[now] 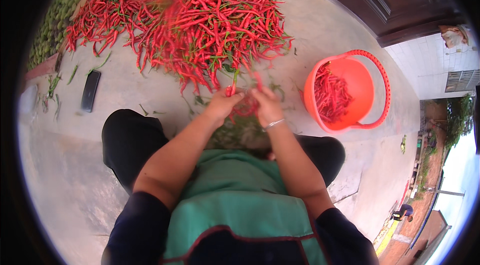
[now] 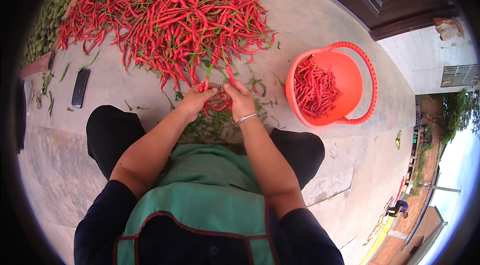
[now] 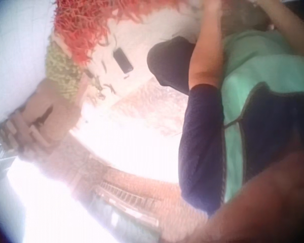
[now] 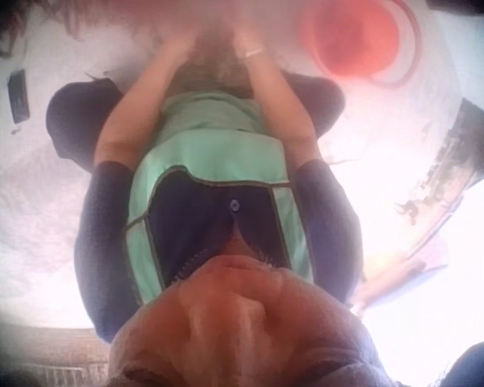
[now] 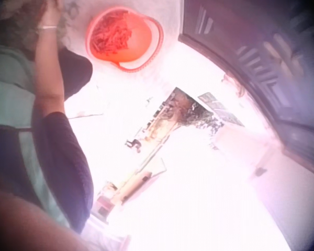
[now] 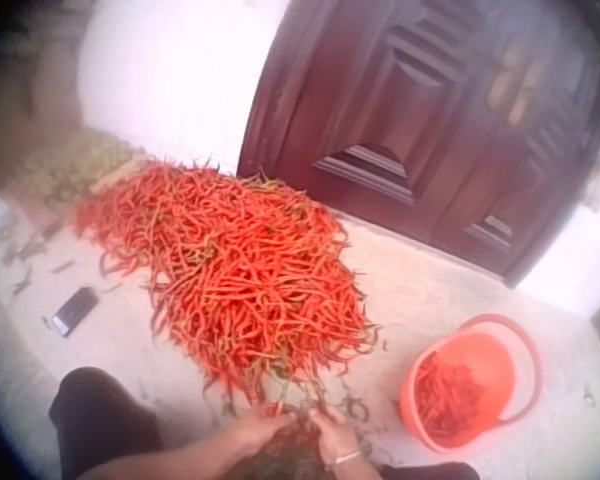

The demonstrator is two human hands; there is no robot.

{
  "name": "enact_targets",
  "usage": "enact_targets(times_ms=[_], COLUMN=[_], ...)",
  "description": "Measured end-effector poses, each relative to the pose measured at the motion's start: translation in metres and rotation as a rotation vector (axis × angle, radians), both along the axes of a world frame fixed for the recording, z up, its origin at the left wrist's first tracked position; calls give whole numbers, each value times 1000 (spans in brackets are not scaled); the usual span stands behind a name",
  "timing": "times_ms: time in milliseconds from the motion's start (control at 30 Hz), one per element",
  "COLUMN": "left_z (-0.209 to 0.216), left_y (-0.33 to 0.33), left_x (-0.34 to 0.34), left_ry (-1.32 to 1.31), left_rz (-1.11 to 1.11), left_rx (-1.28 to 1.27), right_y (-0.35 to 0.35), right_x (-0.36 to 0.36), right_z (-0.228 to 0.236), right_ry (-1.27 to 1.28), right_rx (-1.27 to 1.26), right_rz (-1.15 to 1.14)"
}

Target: The person sorts a pile of red chilies on the floor by hand, picking them up individually or in small bunches and placing the stems into a red bucket.

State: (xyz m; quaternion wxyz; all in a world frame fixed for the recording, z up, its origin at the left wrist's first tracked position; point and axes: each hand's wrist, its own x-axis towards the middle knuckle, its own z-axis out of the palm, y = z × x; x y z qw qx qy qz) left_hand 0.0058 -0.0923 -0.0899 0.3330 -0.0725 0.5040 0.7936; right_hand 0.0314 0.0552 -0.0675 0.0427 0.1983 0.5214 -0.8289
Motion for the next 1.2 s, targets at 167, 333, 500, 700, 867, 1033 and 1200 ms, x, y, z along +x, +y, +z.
enact_targets(times_ms=[167, 333, 500, 700, 867, 1033, 1200], left_z=[12, 1, 4, 11, 23, 15, 32], left_y=[6, -5, -10, -12, -21, -22, -30], left_x=[14, 8, 5, 12, 5, 6, 4], left_ry=[66, 175, 163, 17, 13, 46, -104], left_rz=[-185, -127, -168, -119, -421, -713, -694], left_rx=[-48, -133, -216, -31, 1, 38, -64], right_y=[-11, -1, -4, -3, 10, 16, 19], right_x=[17, 20, 30, 30, 18, 24, 21], right_z=[-8, 5, -4, 7, 23, 16, 29], right_ry=[-18, -76, 228, 368, -177, -108, -147], right_rx=[-134, 655, 1406, 1490, 358, 39, 466], right_rz=[-9, 178, 331, 391, 308, 495, 608])
